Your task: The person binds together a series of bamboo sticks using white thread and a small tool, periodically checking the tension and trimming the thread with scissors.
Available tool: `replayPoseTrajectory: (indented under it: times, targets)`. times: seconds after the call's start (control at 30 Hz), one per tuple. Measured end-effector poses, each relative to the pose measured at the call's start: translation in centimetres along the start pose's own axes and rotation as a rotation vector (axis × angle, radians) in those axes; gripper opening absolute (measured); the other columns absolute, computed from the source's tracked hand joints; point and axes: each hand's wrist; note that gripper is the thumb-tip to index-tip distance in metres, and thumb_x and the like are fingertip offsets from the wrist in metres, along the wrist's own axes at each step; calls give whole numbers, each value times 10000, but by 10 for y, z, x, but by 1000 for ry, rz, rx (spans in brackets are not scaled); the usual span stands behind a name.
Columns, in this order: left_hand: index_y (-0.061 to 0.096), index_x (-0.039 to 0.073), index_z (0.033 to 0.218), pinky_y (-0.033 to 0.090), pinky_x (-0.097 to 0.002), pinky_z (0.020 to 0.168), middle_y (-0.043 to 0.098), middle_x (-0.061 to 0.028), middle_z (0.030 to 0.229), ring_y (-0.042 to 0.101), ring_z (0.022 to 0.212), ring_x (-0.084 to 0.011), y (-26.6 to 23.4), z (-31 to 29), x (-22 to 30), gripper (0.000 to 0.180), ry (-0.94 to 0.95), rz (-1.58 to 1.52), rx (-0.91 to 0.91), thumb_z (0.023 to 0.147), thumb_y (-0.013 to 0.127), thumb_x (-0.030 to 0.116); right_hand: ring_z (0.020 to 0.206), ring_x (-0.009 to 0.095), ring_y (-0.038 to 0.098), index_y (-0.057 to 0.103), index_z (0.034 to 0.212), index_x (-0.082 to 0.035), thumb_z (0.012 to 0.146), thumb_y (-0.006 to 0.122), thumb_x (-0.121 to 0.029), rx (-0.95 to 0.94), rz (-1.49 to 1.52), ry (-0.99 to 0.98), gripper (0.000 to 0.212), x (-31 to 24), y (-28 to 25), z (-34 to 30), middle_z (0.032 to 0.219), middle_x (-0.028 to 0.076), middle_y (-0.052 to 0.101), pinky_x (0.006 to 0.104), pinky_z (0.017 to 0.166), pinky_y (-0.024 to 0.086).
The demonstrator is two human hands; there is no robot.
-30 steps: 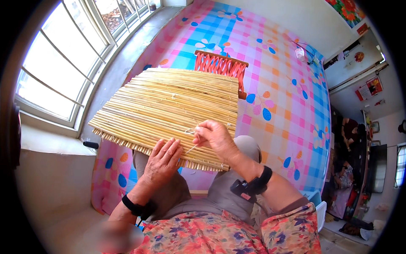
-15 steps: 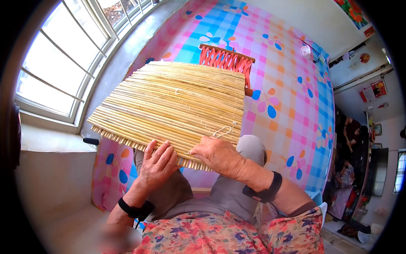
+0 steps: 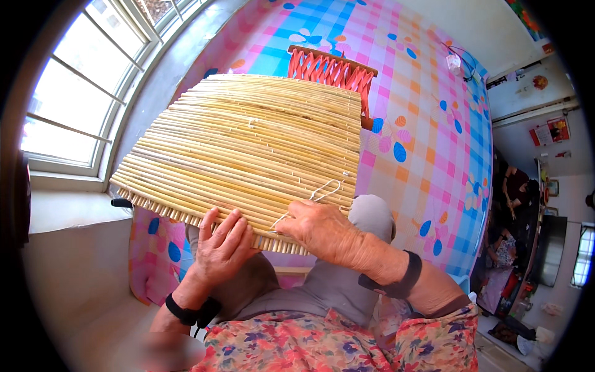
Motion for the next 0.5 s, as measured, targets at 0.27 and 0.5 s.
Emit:
replayPoseTrajectory:
  times: [0.27,0.5]
  targets:
    - [634,53,993,341,-569,995,580,-100,1077,525,1149,-266,-1,-1,0,305,-6,-7,-15,754,645,243,745,235,581,652,957,-159,785,616,-143,5,-14,-79,177,8,-1,4,729,53,502,335,616,499]
    - [636,55,989,349,-570,991,580,-97,1075,525,1152,-264,-1,-1,1,296,-20,-17,-11,759,641,242,756,241,585,648,954,-155,775,621,-129,7,-2,-96,183,10,-1,6,743,52,519,335,627,501]
Point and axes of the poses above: each hand's wrist, its own z-axis towards the middle knuckle, its own y-axis out of the palm, x = y × z
